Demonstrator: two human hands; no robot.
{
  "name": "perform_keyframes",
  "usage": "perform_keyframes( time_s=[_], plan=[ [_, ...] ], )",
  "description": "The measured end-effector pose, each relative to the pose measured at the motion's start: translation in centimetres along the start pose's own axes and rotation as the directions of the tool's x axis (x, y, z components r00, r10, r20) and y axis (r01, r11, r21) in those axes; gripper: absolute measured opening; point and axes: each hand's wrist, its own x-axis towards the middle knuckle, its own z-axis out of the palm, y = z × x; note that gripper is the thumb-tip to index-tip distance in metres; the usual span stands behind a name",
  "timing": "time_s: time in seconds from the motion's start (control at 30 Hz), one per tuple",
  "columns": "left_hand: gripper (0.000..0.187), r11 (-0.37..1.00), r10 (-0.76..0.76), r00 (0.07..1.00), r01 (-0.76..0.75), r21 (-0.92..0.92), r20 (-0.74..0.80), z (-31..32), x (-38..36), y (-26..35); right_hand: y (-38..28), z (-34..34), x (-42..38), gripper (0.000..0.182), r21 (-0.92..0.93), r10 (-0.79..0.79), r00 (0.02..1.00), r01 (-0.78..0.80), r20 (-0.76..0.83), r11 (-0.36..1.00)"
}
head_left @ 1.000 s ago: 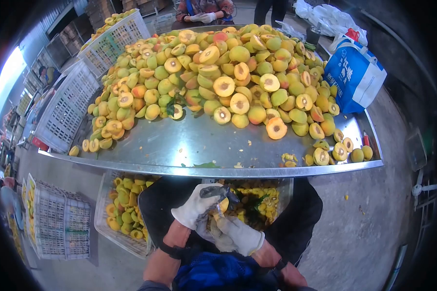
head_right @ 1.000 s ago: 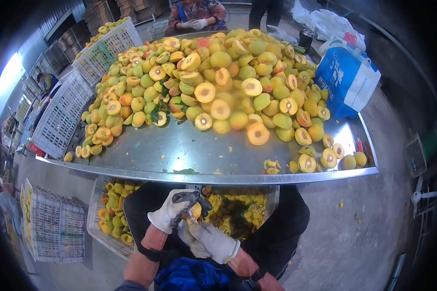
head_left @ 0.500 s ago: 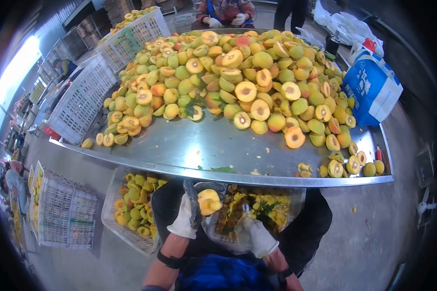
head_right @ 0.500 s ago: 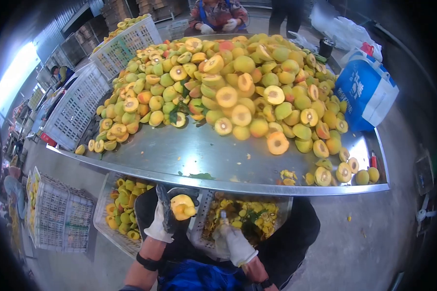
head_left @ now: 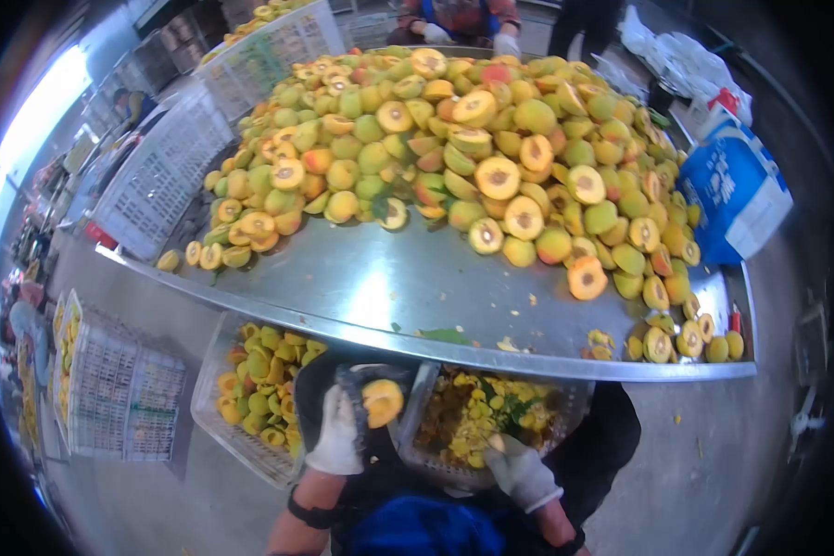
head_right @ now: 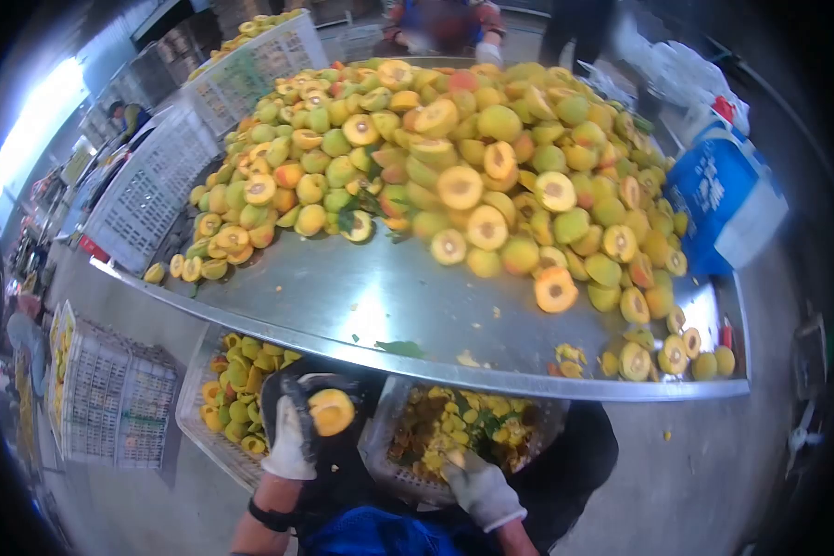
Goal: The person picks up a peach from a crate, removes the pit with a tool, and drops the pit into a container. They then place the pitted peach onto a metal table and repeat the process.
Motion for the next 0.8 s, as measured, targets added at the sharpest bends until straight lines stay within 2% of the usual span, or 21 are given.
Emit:
perform_keyframes(
  time_s=[0.03, 0.07, 0.1, 0.13, 0.17, 0.2, 0.23, 0.27, 0.33, 0.37, 0.43, 0.47, 0.5, 0.57, 0.6, 0.67, 0.7, 0.73, 0.77, 0.8],
  plan=[
    [0.042, 0.947, 0.188, 0.982, -0.177, 0.268, -0.012, -2.4, 0.4, 0.9, 1.2, 0.3, -0.2, 0.027, 0.046, 0.023, 1.0, -0.023, 0.0, 0.999],
    [0.033, 0.947, 0.217, 0.967, -0.176, 0.269, -0.132, -3.9, 0.6, 2.3, 2.0, 0.8, -0.3, 0.026, 0.053, 0.019, 1.0, -0.019, 0.0, 0.998],
    [0.026, 0.959, 0.032, 0.842, 0.127, 0.255, -0.539, -4.2, 0.4, 5.6, 2.7, 1.2, -0.3, 0.025, 0.059, 0.013, 1.0, -0.013, -0.002, 0.998],
    [0.029, 0.54, 0.553, 0.803, -0.141, 0.83, -0.223, -6.9, 1.9, 7.5, 3.4, 1.5, -0.1, 0.025, 0.064, 0.007, 1.0, -0.006, -0.008, 0.998],
    [0.03, 0.231, 0.648, 0.76, -0.139, 0.963, -0.046, -8.5, 2.3, 9.5, 4.7, 2.3, 0.2, 0.024, -0.005, 0.022, 0.999, -0.022, 0.035, 1.0],
    [0.027, 0.248, 0.679, 0.731, -0.148, 0.957, -0.062, -9.6, 3.6, 11.6, 4.3, 2.5, 0.6, 0.025, 0.007, -0.076, 0.996, 0.076, 0.035, 0.997],
    [0.028, 0.447, 0.584, 0.773, -0.053, 0.893, -0.247, -10.8, 5.5, 13.2, 3.6, 2.5, 0.7, 0.026, 0.019, -0.171, 0.985, 0.17, 0.031, 0.985],
    [0.031, 0.623, 0.451, 0.793, 0.047, 0.78, -0.409, -12.2, 7.7, 14.1, 3.0, 2.6, 0.8, 0.026, 0.013, -0.135, 0.99, 0.135, 0.032, 0.991],
    [0.036, 0.364, 0.6, 0.766, -0.005, 0.931, -0.23, -15.8, 13.2, 13.7, 2.1, 3.1, 1.1, 0.027, -0.002, -0.06, 0.998, 0.06, 0.023, 0.998],
    [0.04, 0.278, 0.588, 0.783, 0.037, 0.96, -0.2, -15.4, 15.5, 14.5, 2.5, 3.4, 1.4, 0.029, -0.054, -0.033, 0.998, 0.036, 0.058, 0.998],
    [0.057, 0.195, 0.574, 0.79, 0.125, 0.973, -0.216, -18.5, 21.8, 12.4, 4.6, 4.1, 1.2, 0.036, -0.161, 0.037, 0.992, -0.018, 0.118, 0.987],
    [0.059, 0.224, 0.505, 0.82, 0.179, 0.958, -0.271, -19.2, 24.2, 11.7, 6.7, 5.3, 1.1, 0.038, -0.204, -0.105, 0.994, 0.111, 0.041, 0.973],
    [0.061, 0.248, 0.428, 0.844, 0.235, 0.94, -0.324, -19.6, 25.9, 11.0, 7.0, 5.5, 1.1, 0.039, -0.256, -0.148, 0.989, 0.142, -0.001, 0.956],
    [0.057, 0.407, 0.39, 0.85, 0.186, 0.894, -0.354, -20.0, 27.1, 10.0, 6.8, 5.7, 0.7, 0.04, -0.36, -0.23, 0.97, 0.189, -0.075, 0.914],
    [0.056, 0.481, 0.37, 0.853, 0.162, 0.861, -0.367, -20.3, 27.4, 9.6, 6.7, 5.7, 0.7, 0.042, -0.333, -0.211, 0.974, 0.174, -0.078, 0.927],
    [0.052, 0.668, 0.419, 0.858, -0.068, 0.741, -0.298, -19.4, 25.8, 9.0, 4.6, 5.1, 1.2, 0.046, -0.273, -0.171, 0.982, 0.144, -0.078, 0.951],
    [0.05, 0.737, 0.45, 0.851, -0.183, 0.65, -0.27, -18.8, 24.5, 8.8, 3.0, 4.7, 1.7, 0.038, -0.117, -0.169, 0.982, 0.159, -0.085, 0.98],
    [0.048, 0.763, 0.419, 0.863, -0.165, 0.625, -0.284, -17.3, 22.2, 9.4, 0.0, 4.0, 2.5, 0.031, 0.04, -0.164, 0.982, 0.168, -0.091, 0.985],
    [0.049, 0.749, 0.44, 0.871, -0.221, 0.625, -0.219, -15.2, 19.8, 9.8, -2.5, 3.4, 3.3, 0.027, 0.194, -0.158, 0.982, 0.175, -0.102, 0.965],
    [0.05, 0.748, 0.47, 0.87, -0.306, 0.589, -0.145, -13.1, 17.2, 9.7, -4.1, 2.8, 3.8, 0.027, 0.263, -0.072, 0.997, 0.075, -0.022, 0.962]
  ],
)
